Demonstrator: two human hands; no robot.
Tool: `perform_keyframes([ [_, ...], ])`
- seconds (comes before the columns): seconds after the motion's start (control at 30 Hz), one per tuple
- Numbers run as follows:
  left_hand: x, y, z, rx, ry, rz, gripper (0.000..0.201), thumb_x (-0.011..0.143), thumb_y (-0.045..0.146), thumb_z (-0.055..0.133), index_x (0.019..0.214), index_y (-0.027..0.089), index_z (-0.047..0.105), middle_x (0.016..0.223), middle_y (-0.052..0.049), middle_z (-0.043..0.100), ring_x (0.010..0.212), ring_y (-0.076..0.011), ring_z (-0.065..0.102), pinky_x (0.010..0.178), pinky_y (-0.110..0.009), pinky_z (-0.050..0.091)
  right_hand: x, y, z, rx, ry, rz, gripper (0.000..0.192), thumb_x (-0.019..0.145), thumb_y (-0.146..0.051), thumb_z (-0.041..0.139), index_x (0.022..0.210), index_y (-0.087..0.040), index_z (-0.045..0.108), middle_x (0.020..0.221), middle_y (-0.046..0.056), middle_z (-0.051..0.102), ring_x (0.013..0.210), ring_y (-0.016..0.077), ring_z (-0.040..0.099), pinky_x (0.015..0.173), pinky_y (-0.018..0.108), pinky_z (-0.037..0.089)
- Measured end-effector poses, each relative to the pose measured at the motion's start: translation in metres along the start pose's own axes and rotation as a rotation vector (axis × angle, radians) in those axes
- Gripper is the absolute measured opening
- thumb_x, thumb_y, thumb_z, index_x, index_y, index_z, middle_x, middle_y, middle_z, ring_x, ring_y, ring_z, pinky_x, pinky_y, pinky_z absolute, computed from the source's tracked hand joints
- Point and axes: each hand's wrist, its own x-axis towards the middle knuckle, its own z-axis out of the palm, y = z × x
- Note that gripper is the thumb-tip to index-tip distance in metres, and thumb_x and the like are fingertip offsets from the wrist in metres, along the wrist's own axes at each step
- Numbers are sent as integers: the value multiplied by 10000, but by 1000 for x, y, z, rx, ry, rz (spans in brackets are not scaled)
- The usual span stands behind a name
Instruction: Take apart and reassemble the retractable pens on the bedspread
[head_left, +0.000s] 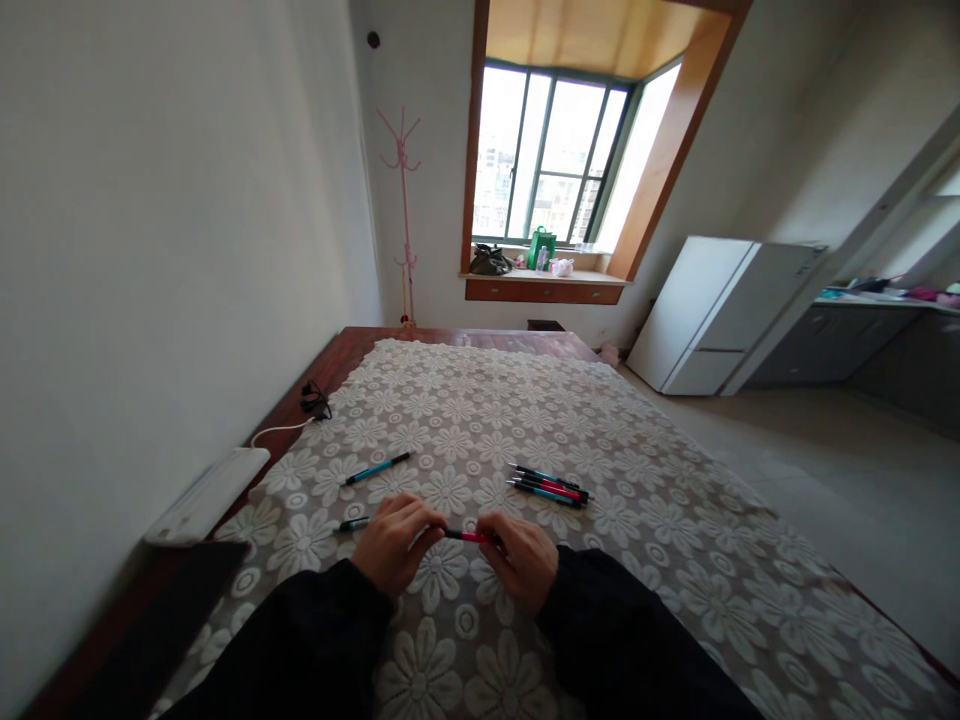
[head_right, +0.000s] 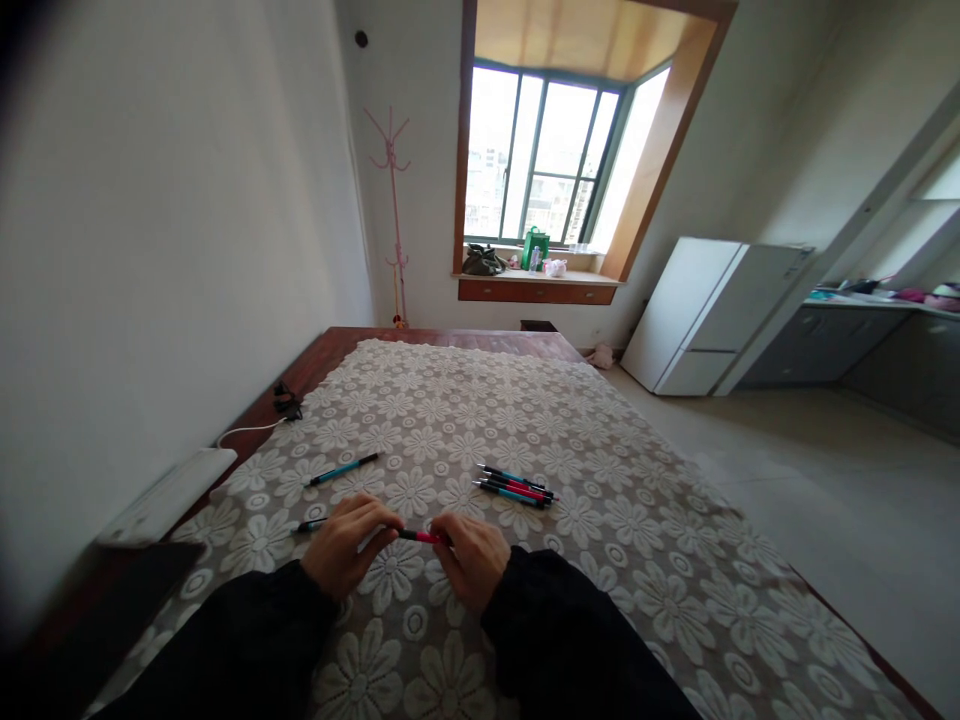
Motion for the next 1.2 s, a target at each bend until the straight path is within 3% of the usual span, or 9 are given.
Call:
perform_keyframes([
  [0.2,-2,-6,0,-84,142,-133,171,961,319,571,910,253,721,809,-9,706,810,-190,654,767,-305,479,3,-4,0,286,148,115,353,913,-294,594,1249,-281,487,941,-6,647,737,149,576,706,285,456],
  [0.33,-2,-6,2,-153,173,-171,164,926,355,625,873,258,746,777,-10,678,761,-176,659,726,-281,506,3,-9,0,503,159,101,632,919,-391,613,1468,-309,309,1141,49,618,843,175,585,789,342,496],
  [0.43,-3,-4,4,-223,139,-150,150,911,343,641,870,249,750,782,-19,667,743,-170,662,694,-267,521,3,-11,1,606,231,99,710,943,-470,586,1530,-328,214,1326,98,526,953,203,592,869,401,503],
  [0.53,-5,-5,8,-274,101,-108,147,907,333,639,857,245,745,772,-22,663,740,-170,663,687,-263,531,3,-9,2,655,274,93,688,964,-508,546,1539,-358,201,1437,109,434,1068,234,573,890,423,509],
  [0.67,-9,-11,15,-256,79,-104,165,915,344,624,852,239,735,780,-33,660,767,-181,662,710,-274,540,0,-6,3,599,219,51,683,951,-479,579,1532,-384,233,1491,90,394,1196,264,516,933,439,501],
  [0.83,-10,-16,20,-204,56,-94,155,909,348,636,838,247,728,805,-33,671,781,-183,675,720,-272,552,1,-6,2,650,200,52,601,930,-434,589,1479,-335,367,1479,86,409,1216,267,513,929,410,508],
  [0.93,-8,-15,18,-141,115,-98,136,911,346,641,857,260,730,795,-21,676,764,-179,682,707,-264,558,4,-6,4,496,273,80,390,928,-304,567,1315,-287,524,1279,78,557,1060,223,583,854,356,502],
  [1.03,-6,-14,15,-84,151,-81,105,899,350,663,881,274,733,795,-9,682,757,-173,691,707,-250,565,7,-4,4,201,242,66,118,918,-205,559,1010,-246,620,951,32,632,881,192,594,766,317,450],
  [1.2,-5,-14,15,-23,163,-23,84,896,350,659,896,298,725,817,3,704,779,-172,705,715,-234,570,9,8,-2,-98,113,48,86,875,-151,620,904,-232,615,870,5,666,836,189,586,742,312,382],
])
